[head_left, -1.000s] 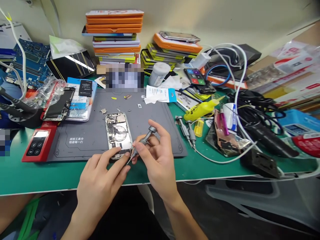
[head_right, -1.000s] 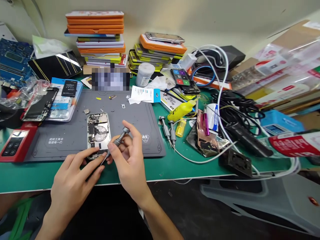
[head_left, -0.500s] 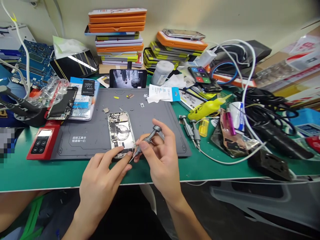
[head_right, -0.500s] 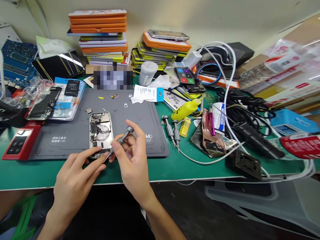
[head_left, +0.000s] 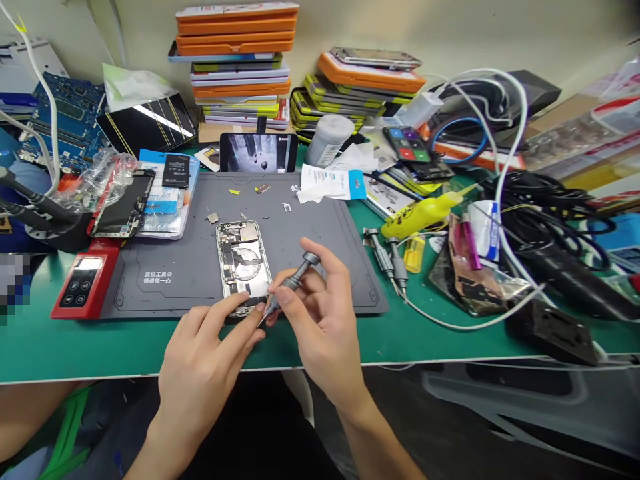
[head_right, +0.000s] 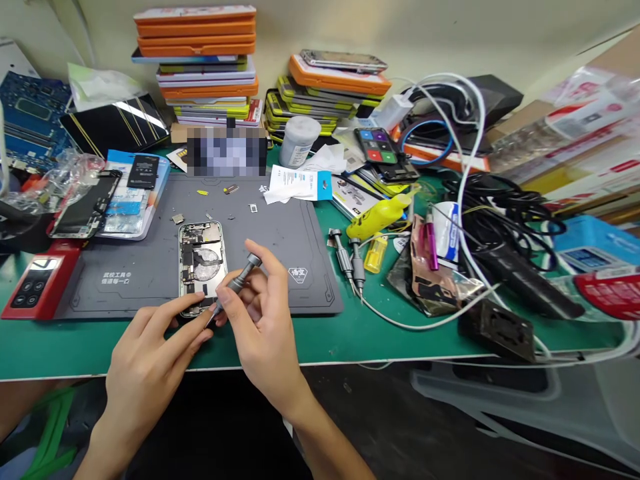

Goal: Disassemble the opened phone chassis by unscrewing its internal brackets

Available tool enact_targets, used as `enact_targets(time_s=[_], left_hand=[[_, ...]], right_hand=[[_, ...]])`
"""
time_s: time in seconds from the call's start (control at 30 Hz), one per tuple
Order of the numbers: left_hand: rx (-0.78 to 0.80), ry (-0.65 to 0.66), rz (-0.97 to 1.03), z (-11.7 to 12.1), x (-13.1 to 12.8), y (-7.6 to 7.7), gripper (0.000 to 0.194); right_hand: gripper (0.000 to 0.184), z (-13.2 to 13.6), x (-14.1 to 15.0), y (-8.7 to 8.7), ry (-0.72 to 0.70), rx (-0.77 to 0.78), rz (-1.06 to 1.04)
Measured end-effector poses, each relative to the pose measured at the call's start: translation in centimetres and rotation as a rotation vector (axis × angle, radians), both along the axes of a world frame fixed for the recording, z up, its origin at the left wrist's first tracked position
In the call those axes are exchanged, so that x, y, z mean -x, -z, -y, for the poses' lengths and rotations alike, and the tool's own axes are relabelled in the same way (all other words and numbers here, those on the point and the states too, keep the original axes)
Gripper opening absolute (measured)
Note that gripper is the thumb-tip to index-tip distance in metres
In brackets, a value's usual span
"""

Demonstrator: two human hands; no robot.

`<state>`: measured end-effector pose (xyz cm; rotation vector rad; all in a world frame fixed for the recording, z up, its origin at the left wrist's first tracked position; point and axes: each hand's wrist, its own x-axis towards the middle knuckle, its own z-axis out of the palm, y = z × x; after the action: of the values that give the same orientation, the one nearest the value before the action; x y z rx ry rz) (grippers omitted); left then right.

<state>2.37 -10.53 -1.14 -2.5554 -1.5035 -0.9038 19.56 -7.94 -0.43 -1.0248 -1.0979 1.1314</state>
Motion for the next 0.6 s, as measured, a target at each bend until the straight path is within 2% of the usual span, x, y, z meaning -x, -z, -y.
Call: enact_targets(time_s=[0.6], left_hand=[[0.003,-0.003,0.006,0.03,0.01,0.09,0.028]], right_hand=[[0.049,-0.02,-0.04,0.23,-0.006,-0.003,0.005]])
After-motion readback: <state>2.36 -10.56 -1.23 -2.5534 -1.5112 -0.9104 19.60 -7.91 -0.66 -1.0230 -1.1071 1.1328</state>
